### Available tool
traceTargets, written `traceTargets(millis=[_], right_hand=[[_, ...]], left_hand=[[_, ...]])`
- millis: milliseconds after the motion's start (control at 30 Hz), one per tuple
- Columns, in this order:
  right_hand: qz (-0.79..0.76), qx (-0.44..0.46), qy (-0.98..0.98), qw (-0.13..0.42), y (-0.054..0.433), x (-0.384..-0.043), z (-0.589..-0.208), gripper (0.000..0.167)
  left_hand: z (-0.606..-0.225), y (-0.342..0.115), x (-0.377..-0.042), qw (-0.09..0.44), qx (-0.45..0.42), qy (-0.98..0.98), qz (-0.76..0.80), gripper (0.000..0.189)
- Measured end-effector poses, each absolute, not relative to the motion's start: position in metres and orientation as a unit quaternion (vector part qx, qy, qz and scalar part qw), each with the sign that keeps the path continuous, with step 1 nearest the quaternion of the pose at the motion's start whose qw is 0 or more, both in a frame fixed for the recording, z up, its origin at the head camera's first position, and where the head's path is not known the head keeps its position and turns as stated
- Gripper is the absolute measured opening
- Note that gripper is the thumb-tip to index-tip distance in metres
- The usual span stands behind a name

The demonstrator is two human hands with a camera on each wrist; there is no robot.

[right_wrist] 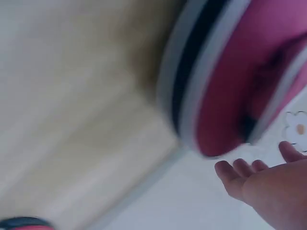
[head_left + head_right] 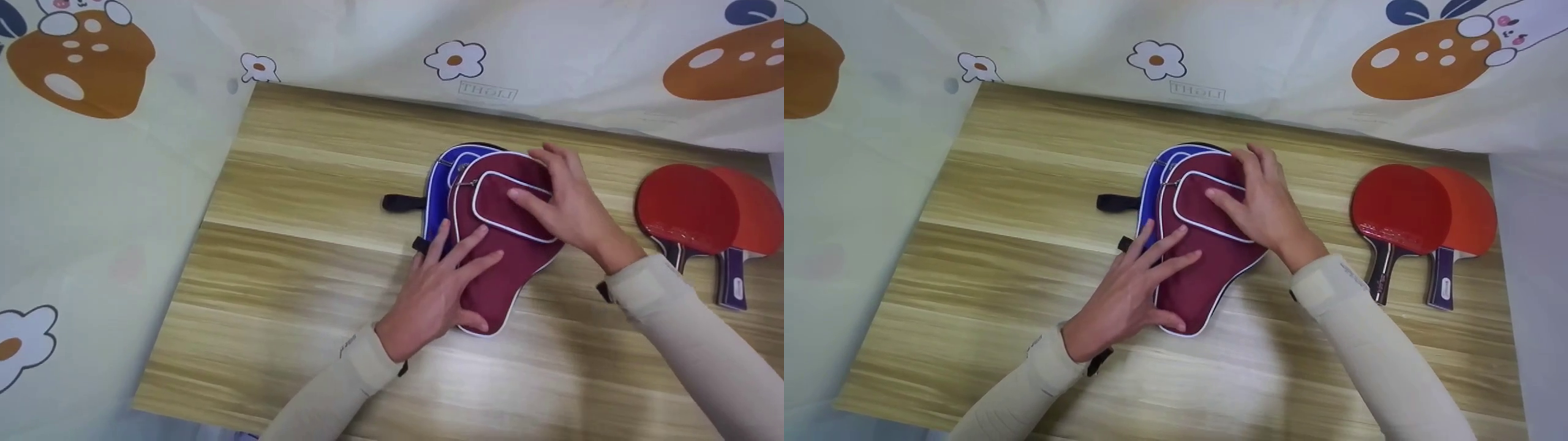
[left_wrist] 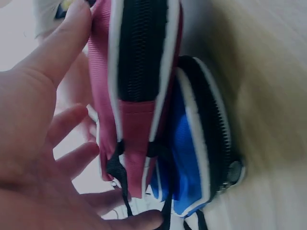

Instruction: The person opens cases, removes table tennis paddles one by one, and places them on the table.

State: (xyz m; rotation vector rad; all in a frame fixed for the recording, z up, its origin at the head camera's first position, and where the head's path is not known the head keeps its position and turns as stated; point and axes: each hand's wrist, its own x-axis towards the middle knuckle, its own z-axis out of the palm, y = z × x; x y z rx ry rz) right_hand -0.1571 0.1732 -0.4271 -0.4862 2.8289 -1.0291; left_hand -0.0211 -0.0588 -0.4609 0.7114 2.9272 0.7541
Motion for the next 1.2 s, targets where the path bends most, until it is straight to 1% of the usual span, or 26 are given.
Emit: traceTargets(millis=[100,200,400,500,633,767,933,1200], right_hand=[[-0.317,-0.167,0.931,0.066,0.153,-0.172,-0.413,0.077],[-0.295,-0.181,0.933,0.094,0.134,-0.186,-0.403,0.076],[-0.234,-0.210,0.938,0.145,0.099,-0.205,-0.396,0.063],[-0.205,-0.227,0.939,0.155,0.086,-0.211,-0.399,0.057],[-0.164,-0.223,0.947,0.164,0.076,-0.216,-0.402,0.051],[-0.121,-0.210,0.956,0.165,0.070,-0.220,-0.403,0.039],[-0.076,-0.190,0.965,0.165,0.063,-0.221,-0.403,0.045],[-0.038,-0.148,0.969,0.196,0.060,-0.217,-0.402,0.032]], left_hand=[[-0.463,-0.058,-0.022,0.035,0.229,0.943,0.238,0.104],[-0.464,-0.057,-0.022,0.040,0.228,0.944,0.236,0.104],[-0.465,-0.056,-0.021,0.043,0.225,0.942,0.244,0.102],[-0.465,-0.056,-0.022,0.042,0.223,0.943,0.242,0.102],[-0.466,-0.057,-0.023,0.045,0.221,0.946,0.233,0.102],[-0.465,-0.057,-0.023,0.052,0.217,0.947,0.230,0.102],[-0.463,-0.055,-0.021,0.060,0.214,0.946,0.234,0.102],[-0.462,-0.049,-0.017,0.064,0.223,0.953,0.196,0.102]])
